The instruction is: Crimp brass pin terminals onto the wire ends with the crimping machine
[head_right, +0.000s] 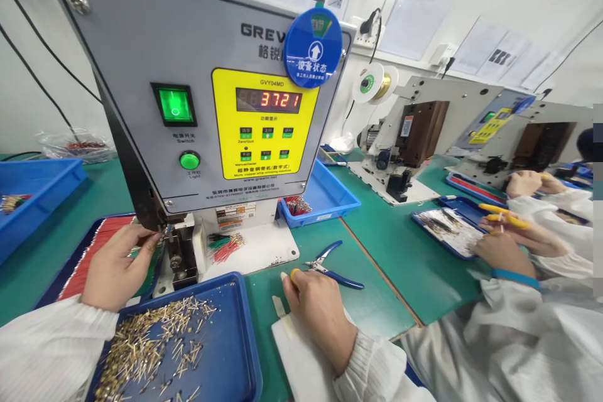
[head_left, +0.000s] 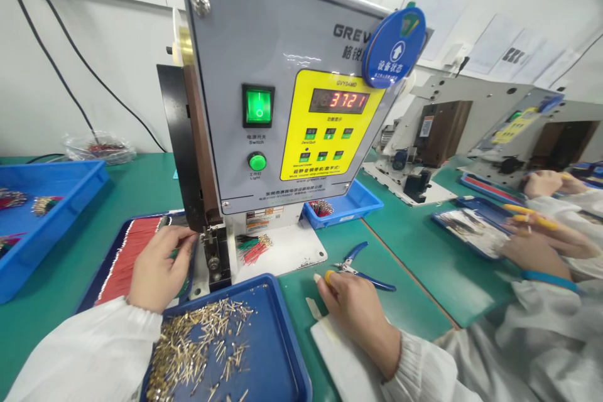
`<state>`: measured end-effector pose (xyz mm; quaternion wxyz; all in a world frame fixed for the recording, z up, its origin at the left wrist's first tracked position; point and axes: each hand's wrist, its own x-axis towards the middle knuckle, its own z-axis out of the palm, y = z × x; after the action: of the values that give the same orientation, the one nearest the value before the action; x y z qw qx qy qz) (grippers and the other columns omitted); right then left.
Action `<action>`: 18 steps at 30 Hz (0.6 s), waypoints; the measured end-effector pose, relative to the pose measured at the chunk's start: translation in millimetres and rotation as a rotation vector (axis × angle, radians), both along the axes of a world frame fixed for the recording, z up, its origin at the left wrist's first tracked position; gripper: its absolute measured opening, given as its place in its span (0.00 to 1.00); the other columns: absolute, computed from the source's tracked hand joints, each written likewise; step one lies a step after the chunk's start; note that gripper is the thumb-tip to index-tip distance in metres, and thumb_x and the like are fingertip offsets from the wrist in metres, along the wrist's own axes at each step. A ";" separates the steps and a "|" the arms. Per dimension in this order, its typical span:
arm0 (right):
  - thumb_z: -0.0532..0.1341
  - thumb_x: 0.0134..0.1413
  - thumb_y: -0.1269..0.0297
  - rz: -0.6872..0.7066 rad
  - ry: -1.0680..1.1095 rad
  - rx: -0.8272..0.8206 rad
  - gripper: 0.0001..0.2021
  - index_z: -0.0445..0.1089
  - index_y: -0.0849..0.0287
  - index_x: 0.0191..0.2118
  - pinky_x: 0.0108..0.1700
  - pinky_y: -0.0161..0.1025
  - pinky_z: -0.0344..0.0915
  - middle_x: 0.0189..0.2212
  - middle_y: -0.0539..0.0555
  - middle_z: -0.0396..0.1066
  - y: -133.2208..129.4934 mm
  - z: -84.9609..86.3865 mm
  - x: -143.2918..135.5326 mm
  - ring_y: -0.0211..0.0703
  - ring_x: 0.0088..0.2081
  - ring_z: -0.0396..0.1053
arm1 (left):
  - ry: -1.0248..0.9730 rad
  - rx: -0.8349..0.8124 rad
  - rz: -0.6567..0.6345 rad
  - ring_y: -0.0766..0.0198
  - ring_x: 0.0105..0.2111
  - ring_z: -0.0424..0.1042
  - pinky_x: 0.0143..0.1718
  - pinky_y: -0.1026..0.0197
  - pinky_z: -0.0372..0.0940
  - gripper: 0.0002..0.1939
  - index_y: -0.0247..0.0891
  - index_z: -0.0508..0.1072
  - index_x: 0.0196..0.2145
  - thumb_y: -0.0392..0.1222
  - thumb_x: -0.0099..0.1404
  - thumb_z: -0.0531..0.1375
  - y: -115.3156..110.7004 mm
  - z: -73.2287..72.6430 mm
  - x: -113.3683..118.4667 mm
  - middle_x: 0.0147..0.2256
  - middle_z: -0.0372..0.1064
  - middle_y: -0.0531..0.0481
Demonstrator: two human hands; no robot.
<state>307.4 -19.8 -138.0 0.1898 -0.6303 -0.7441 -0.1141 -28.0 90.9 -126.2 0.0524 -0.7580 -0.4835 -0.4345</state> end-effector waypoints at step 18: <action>0.49 0.66 0.66 0.155 0.038 -0.040 0.18 0.58 0.58 0.23 0.30 0.37 0.50 0.21 0.51 0.63 -27.8 8.8 3.6 0.42 0.25 0.60 | -0.080 -0.051 -0.050 0.62 0.38 0.70 0.41 0.62 0.64 0.12 0.38 0.72 0.37 0.44 0.69 0.51 -2.9 0.7 -0.3 0.36 0.70 0.49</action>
<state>311.0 -47.5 -129.2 0.1998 -0.5765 -0.7889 -0.0723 -28.3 88.0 -125.5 0.0029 -0.7530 -0.4771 -0.4532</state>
